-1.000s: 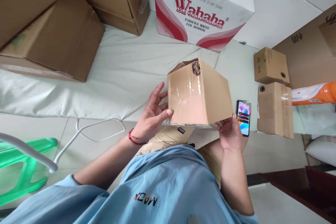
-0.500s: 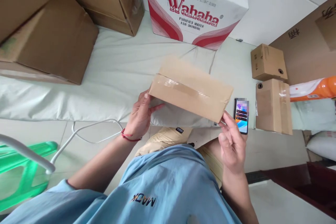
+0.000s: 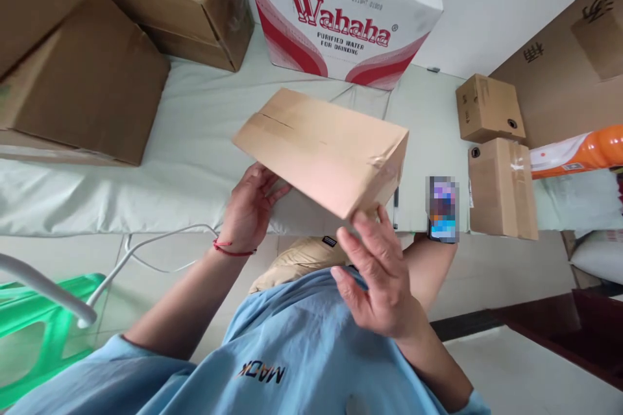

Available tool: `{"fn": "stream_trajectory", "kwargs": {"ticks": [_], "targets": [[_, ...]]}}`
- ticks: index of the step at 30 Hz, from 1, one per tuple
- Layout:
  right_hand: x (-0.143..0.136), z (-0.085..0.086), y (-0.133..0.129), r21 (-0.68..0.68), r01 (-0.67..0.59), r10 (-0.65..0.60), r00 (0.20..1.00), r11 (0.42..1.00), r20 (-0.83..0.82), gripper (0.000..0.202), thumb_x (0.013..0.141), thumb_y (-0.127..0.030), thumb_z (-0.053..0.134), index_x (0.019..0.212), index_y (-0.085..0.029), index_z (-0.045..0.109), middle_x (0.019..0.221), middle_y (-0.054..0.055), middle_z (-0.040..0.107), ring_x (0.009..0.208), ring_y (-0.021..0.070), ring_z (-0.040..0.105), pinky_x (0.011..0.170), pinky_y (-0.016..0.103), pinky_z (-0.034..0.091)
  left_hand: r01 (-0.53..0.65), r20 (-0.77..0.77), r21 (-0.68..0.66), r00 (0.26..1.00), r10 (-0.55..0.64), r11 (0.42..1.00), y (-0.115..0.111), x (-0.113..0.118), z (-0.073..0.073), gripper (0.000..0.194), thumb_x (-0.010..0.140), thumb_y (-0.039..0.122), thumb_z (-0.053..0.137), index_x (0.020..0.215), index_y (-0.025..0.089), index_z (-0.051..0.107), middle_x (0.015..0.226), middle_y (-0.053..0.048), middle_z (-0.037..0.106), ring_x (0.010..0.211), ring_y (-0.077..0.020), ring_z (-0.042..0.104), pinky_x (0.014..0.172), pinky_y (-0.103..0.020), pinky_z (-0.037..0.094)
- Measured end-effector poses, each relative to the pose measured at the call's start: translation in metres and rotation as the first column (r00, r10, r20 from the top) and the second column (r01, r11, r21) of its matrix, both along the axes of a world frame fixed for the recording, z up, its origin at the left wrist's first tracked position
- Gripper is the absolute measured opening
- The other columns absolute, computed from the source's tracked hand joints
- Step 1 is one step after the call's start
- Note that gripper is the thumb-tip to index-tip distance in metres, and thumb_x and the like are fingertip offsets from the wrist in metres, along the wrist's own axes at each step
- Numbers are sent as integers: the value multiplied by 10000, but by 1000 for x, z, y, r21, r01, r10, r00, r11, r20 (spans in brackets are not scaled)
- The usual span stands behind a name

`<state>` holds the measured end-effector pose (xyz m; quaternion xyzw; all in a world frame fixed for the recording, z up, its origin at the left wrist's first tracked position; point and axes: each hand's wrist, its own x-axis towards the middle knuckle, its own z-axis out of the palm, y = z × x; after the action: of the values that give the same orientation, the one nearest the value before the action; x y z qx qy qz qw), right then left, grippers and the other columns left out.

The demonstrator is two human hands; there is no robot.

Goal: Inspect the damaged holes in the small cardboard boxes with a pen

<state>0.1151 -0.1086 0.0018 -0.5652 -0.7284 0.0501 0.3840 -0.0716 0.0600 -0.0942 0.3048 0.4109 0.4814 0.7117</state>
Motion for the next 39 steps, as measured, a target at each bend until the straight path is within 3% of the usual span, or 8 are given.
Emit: {"fn": "stream_trajectory", "kwargs": {"ticks": [5, 11, 19, 24, 28, 32, 34, 39], "targets": [[37, 2, -9, -160, 96, -157, 887, 982, -434, 745, 1034, -319, 653, 1717, -395, 365, 1838, 0, 266, 1709, 331, 248, 1342, 615, 378, 5, -45, 124, 999, 1, 992, -14, -9, 28, 366, 850, 502, 844, 1095, 231, 874, 1144, -55, 846, 1061, -189, 771, 861, -239, 611], [64, 0, -9, -274, 62, -245, 659, 960, -711, 674, 1031, -404, 687, 1664, -423, 458, 1768, 44, 427, 1675, 323, 345, 1326, 634, 379, 116, -137, 402, 988, -66, 908, -22, -15, 58, 236, 977, 370, 729, 1086, 246, 897, 1089, -59, 863, 967, -182, 785, 937, -265, 591], [70, -39, -18, -307, 267, -398, 427, 913, -812, 520, 991, -385, 710, 1506, -341, 660, 1691, 91, 531, 1632, 347, 422, 1306, 664, 385, 214, -226, 165, 958, -175, 963, -25, -13, 13, 400, 933, 470, 827, 1298, 308, 814, 1378, -71, 781, 1312, -270, 706, 1095, -344, 565], [73, -67, -39, -486, 253, -544, 479, 837, -689, 554, 961, -373, 769, 1500, -322, 654, 1588, 94, 637, 1505, 302, 577, 1283, 565, 437, 336, -315, 21, 896, -313, 942, -27, -19, -6, 555, 885, 598, 821, 1291, 221, 829, 1279, -124, 818, 1316, -402, 712, 1163, -524, 567], [73, -79, -39, -497, 320, -591, 460, 807, -663, 393, 925, -388, 802, 1291, -258, 748, 1305, 78, 778, 1289, 264, 699, 1202, 497, 507, 471, -391, 313, 855, -340, 825, -36, -20, 22, 429, 967, 432, 767, 1378, 312, 787, 1498, -93, 710, 1470, -376, 623, 1272, -548, 483], [81, -84, -33, -486, 412, -607, 242, 771, -757, 349, 881, -391, 807, 1210, -281, 771, 1221, 35, 785, 1178, 223, 711, 1079, 435, 567, 572, -511, 678, 818, -262, 463, -53, -6, 63, 555, 981, 231, 711, 1520, 358, 667, 1533, -84, 675, 1414, -301, 680, 1269, -506, 489], [85, -85, -32, -511, 395, -603, 152, 763, -783, 364, 854, -368, 825, 1209, -302, 781, 1237, 19, 775, 1152, 199, 705, 1015, 386, 583, 540, -505, 761, 841, -192, 360, -60, 5, 73, 689, 954, 175, 712, 1605, 345, 567, 1545, -85, 664, 1392, -268, 698, 1248, -477, 510], [84, -73, -38, -463, 440, -587, 203, 770, -784, 359, 874, -371, 800, 1231, -335, 781, 1241, 12, 778, 1144, 208, 707, 1017, 405, 581, 478, -474, 782, 873, -116, 401, -63, 10, 70, 729, 936, 150, 725, 1622, 323, 547, 1547, -94, 670, 1373, -272, 704, 1164, -459, 570]]}}
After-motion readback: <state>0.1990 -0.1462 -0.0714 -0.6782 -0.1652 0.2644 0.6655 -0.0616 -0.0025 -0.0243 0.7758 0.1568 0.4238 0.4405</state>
